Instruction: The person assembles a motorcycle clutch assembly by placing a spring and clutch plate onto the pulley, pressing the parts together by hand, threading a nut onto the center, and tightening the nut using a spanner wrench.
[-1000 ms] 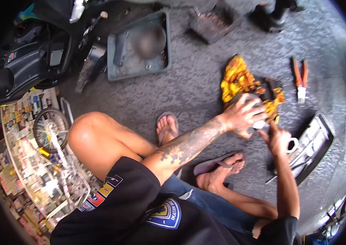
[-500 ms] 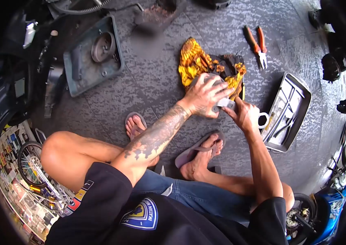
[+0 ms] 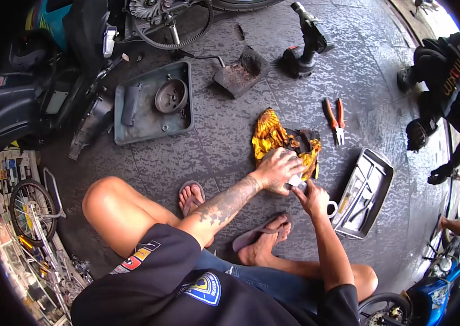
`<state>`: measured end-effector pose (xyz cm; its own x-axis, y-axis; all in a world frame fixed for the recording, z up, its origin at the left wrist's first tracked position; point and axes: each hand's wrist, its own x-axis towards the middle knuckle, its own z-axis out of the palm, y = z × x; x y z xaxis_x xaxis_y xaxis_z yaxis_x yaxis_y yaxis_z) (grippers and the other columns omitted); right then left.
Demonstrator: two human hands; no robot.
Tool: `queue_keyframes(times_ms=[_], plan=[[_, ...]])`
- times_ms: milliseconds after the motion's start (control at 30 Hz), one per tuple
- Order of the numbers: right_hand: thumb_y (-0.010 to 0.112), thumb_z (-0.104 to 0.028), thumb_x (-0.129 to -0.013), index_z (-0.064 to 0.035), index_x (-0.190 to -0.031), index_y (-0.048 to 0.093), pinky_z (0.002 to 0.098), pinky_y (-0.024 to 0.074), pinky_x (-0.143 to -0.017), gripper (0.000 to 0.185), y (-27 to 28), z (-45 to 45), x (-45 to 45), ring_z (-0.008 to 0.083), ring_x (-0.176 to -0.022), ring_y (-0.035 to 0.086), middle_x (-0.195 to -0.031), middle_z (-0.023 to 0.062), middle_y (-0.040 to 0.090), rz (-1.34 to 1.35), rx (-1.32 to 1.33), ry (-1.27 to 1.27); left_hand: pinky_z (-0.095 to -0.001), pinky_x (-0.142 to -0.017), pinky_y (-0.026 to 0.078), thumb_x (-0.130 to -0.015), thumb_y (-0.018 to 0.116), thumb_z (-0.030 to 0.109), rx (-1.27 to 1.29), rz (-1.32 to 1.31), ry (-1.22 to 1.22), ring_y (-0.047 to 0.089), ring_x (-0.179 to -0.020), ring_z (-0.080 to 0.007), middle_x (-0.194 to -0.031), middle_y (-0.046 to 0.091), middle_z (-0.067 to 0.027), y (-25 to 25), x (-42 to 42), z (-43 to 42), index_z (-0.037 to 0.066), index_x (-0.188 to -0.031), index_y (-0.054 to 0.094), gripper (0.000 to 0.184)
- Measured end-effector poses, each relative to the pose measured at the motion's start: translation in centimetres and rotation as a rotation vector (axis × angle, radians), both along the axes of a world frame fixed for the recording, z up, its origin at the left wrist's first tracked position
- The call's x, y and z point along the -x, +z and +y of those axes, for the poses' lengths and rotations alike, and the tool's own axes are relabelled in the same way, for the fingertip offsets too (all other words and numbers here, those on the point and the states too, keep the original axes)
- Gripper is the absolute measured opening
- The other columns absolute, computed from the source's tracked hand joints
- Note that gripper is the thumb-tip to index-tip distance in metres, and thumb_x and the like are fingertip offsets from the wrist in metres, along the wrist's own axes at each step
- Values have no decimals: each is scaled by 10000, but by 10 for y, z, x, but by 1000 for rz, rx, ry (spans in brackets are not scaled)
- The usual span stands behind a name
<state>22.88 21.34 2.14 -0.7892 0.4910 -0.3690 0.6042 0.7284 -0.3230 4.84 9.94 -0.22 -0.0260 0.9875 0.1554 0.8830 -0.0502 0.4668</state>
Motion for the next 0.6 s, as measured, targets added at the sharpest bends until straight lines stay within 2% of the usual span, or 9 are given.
queue_keyframes(times_ms=[67, 100, 200, 300, 333, 433, 467, 567, 600], plan=[[618, -620, -830, -40, -912, 609, 486, 503, -633, 585, 5, 10, 0, 407, -675, 650, -662, 180, 647, 13, 73, 40, -535, -1082, 290, -597, 762, 546, -21, -29, -5, 435, -1297, -297, -1326, 543, -81, 4, 3, 1, 164, -1361, 513, 890], [607, -607, -847, -31, -895, 607, 494, 493, -639, 578, 6, 18, -1, 425, -680, 634, -659, 201, 630, 62, 127, 102, -477, -1075, 320, -618, 760, 466, -32, -67, 3, 439, -1284, -279, -1341, 508, -81, 6, 3, 0, 173, -1377, 491, 857], [567, -611, -870, -35, -855, 612, 509, 494, -643, 577, 19, 39, 6, 428, -703, 636, -661, 209, 627, 86, 168, 163, -479, -1084, 320, -795, 631, 350, -114, -288, 27, 393, -1326, -321, -1458, 398, -102, 10, 13, 3, 145, -1440, 409, 713], [529, -589, -901, -109, -1086, 671, 504, 505, -671, 533, 26, 50, 14, 416, -748, 647, -727, 222, 647, -12, 113, 227, -466, -1069, 343, -876, 459, 263, -116, -506, 206, 481, -1253, -333, -1324, 539, -155, 5, 19, -5, 52, -1342, 515, 515], [506, -637, -889, -129, -1120, 668, 500, 519, -690, 582, 23, 51, 16, 410, -765, 655, -738, 219, 656, -72, 128, 247, -453, -1058, 350, -910, 398, 243, -142, -526, 324, 521, -1203, -340, -1243, 589, -176, 10, 11, -8, 12, -1275, 556, 460], [494, -698, -860, -160, -1155, 665, 496, 528, -694, 637, 31, 63, 28, 396, -763, 666, -746, 207, 668, -231, 143, 429, -440, -1038, 359, -985, 373, 306, -107, -517, 462, 492, -1208, -343, -1257, 562, -157, -3, -5, -8, 32, -1247, 580, 431], [482, -762, -818, -153, -1005, 691, 480, 545, -695, 671, 40, 66, 37, 390, -783, 676, -775, 182, 687, -246, 141, 408, -434, -1049, 336, -999, 375, 332, -113, -533, 478, 469, -1222, -337, -1250, 556, -144, -4, -7, -6, 47, -1249, 583, 432], [496, -775, -799, -141, -947, 708, 483, 536, -691, 686, 41, 88, 62, 383, -762, 675, -770, 167, 689, -220, 121, 497, -426, -1062, 307, -1006, 353, 345, -82, -442, 525, 461, -1227, -326, -1236, 562, -136, 1, -9, -6, 48, -1252, 579, 448], [504, -766, -803, -137, -941, 710, 477, 533, -697, 677, 44, 92, 69, 380, -771, 674, -769, 168, 688, -187, 144, 545, -434, -1070, 285, -983, 399, 310, -67, -458, 510, 457, -1235, -321, -1255, 554, -144, 2, -8, -6, 53, -1277, 553, 420]])
